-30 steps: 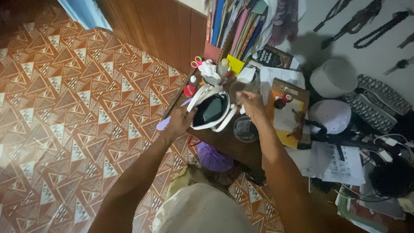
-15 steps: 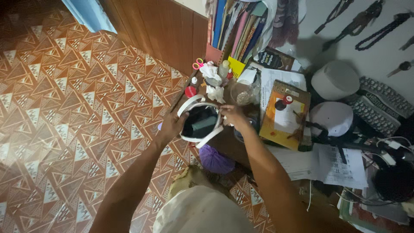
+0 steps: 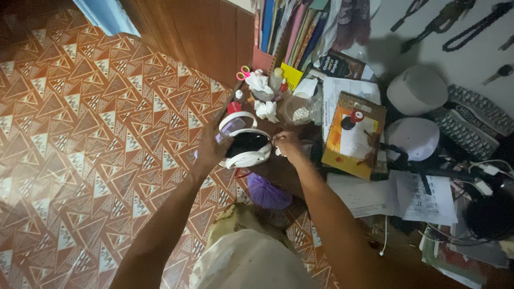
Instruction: The person organizes various items on a cluttered desk, including a white purse, several hats, a blue bag, a black pouch, and papers, placing them into different positions or containers.
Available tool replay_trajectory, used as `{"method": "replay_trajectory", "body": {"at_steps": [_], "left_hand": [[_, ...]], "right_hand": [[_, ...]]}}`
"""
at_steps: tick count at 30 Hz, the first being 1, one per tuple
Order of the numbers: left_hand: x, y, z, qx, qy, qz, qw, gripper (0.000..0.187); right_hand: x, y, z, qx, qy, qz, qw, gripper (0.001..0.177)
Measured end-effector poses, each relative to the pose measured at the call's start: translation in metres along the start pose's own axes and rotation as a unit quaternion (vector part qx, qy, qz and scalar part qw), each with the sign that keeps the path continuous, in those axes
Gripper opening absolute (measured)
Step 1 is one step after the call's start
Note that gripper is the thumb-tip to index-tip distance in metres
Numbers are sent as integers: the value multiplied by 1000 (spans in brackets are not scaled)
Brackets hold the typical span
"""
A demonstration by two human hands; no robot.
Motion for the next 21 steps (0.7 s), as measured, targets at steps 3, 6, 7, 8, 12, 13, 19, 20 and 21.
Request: {"method": "replay_trajectory", "body": {"at_steps": [3, 6, 7, 8, 12, 13, 19, 20, 21], "left_hand": [[-22, 1, 19, -97, -134, 93, 982, 60], [-52, -7, 22, -133, -10, 63, 989, 32], [-49, -12, 4, 17, 97, 147, 984, 29], [-50, -11, -19, 168, 199, 224, 939, 31], [-53, -48, -56, 314, 69, 134, 938, 37], [-47, -52, -66, 351, 24, 134, 926, 35], [-30, -75, -99, 426, -38, 72, 901, 51], [-38, -81, -99, 408, -57, 23, 911, 62], [-42, -86, -104, 408, -58, 22, 911, 62]], "right_hand": [[17, 3, 3, -74, 129, 154, 977, 36], [8, -6, -12, 43, 152, 71, 985, 10], [8, -6, -13, 41, 151, 71, 985, 10], [11, -3, -13, 15, 184, 73, 980, 7], [19, 9, -11, 38, 247, 27, 968, 23], [23, 11, -11, 33, 246, 27, 968, 23], [6, 0, -10, 32, 61, 2, 998, 19], [10, -2, -9, 21, 100, 27, 994, 18], [13, -3, -10, 10, 137, 51, 989, 18]]}}
Point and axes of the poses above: each hand's wrist, its own y-axis away from the middle knuckle, its own z-axis out of the back of the hand, x = y × z, the point moved 6 cm from there along -y, towards the middle knuckle, and after that the axes turned 13 degrees about x, right-handed, at the moved point
